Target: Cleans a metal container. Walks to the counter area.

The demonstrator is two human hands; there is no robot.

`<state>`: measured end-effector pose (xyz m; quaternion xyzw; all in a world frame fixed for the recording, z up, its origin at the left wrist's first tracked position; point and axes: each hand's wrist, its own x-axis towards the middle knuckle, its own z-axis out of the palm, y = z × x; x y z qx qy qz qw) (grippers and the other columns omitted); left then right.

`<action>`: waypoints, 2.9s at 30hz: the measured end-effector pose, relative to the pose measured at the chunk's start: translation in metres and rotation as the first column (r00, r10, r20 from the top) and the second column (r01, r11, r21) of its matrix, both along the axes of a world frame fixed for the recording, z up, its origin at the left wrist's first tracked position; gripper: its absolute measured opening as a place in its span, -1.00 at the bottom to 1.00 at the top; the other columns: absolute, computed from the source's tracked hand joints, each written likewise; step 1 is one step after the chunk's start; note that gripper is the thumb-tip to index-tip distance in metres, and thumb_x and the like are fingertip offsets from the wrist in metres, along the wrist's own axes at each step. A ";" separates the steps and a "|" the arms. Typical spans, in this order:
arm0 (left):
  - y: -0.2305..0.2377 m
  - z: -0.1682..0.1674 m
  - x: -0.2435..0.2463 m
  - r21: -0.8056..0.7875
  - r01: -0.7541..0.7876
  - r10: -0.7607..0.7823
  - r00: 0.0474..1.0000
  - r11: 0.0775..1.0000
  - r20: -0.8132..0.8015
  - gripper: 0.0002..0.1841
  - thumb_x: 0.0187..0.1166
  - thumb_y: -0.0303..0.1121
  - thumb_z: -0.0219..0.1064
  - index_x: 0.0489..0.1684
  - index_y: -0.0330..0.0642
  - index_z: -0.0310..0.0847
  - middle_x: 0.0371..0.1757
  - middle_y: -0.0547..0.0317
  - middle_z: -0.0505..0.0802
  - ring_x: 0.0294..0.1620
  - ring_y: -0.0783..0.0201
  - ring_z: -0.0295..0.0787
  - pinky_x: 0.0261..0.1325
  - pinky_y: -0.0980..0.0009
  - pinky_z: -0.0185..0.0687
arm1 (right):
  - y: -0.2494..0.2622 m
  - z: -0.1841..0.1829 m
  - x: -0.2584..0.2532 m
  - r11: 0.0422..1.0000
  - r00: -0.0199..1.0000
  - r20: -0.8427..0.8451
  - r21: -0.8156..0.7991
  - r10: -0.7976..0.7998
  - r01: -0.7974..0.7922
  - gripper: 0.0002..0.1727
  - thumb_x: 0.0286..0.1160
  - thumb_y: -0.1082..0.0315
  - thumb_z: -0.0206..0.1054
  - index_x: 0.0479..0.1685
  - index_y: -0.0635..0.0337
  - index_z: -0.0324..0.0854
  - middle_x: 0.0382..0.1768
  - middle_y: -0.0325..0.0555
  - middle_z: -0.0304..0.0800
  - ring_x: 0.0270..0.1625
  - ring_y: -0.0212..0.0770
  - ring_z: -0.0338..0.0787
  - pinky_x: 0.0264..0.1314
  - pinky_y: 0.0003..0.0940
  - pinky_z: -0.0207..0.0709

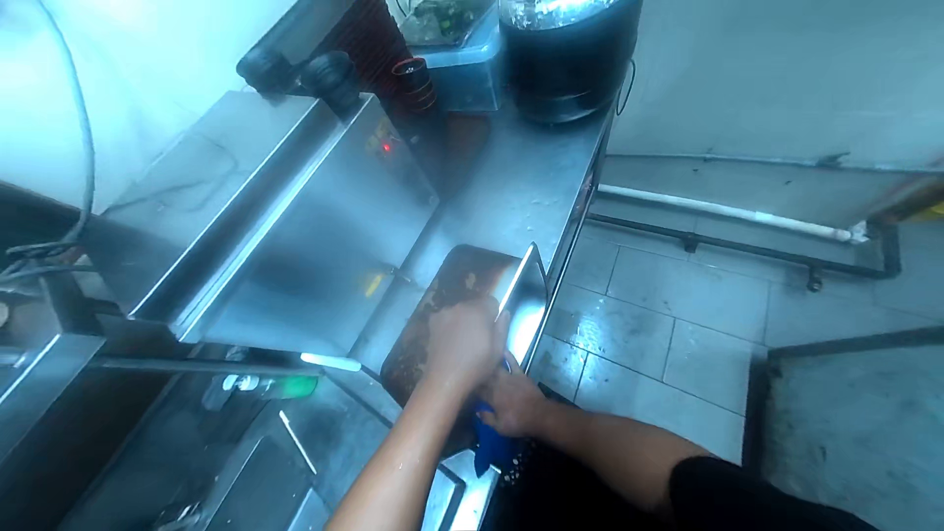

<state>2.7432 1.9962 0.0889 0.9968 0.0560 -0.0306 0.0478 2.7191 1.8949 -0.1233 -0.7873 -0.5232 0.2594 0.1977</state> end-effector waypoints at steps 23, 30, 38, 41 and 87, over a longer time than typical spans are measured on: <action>-0.001 0.004 -0.008 -0.018 -0.058 0.058 0.998 0.998 -0.024 -0.61 0.74 0.03 0.20 -0.47 0.03 0.63 -0.57 0.26 0.70 -0.49 0.17 0.70 -0.42 0.09 0.56 | 0.000 -0.004 0.090 0.939 0.921 0.261 -0.115 -0.287 0.325 -0.26 0.60 -0.26 0.01 0.82 -0.36 0.27 0.80 -0.26 0.30 0.92 0.00 -0.01 0.85 0.44 -0.53; 0.021 -0.010 -0.165 -0.274 -0.171 0.312 0.709 0.946 0.633 -0.59 0.71 0.02 0.21 -0.36 -0.11 0.73 -0.37 0.25 0.77 -0.28 0.39 0.72 -0.14 0.37 0.70 | -0.001 -0.009 0.082 0.942 0.935 0.207 -0.114 -0.288 0.316 -0.25 0.61 -0.34 -0.03 0.81 -0.37 0.27 0.82 -0.24 0.25 0.95 0.00 -0.14 0.85 0.46 -0.61; -0.009 -0.125 -0.214 -0.241 -0.373 0.443 0.738 0.896 0.508 -0.46 0.67 0.03 0.21 -0.42 -0.32 0.80 -0.42 -0.05 0.88 -0.30 0.15 0.87 -0.05 0.16 0.78 | 0.007 0.001 0.062 0.955 0.966 0.116 -0.164 -0.231 0.248 -0.22 0.65 -0.35 -0.15 0.84 -0.29 0.22 0.88 -0.20 0.11 0.97 0.11 -0.31 0.80 0.53 -0.68; 0.004 -0.075 -0.176 -0.015 -0.289 0.225 0.712 0.957 0.665 -0.40 0.76 0.02 0.07 -0.66 -0.27 0.62 -0.66 0.03 0.71 -0.58 0.15 0.72 -0.39 0.19 0.68 | 0.012 0.027 0.036 0.964 0.973 -0.074 -0.168 -0.220 0.205 -0.16 0.63 -0.42 -0.16 0.90 -0.31 0.09 0.93 -0.22 -0.02 0.97 0.15 -0.32 0.77 0.60 -0.68; 0.026 -0.017 -0.175 -0.382 -0.150 0.371 0.700 0.912 0.610 -0.54 0.62 0.09 0.31 0.02 -0.19 0.64 0.04 0.11 0.75 0.20 0.36 0.68 0.31 0.37 0.63 | 0.009 -0.010 0.074 0.941 0.933 0.220 -0.120 -0.285 0.316 -0.25 0.71 -0.14 -0.17 0.89 -0.09 0.13 0.91 -0.25 0.03 0.97 -0.11 -0.26 0.89 0.37 -0.58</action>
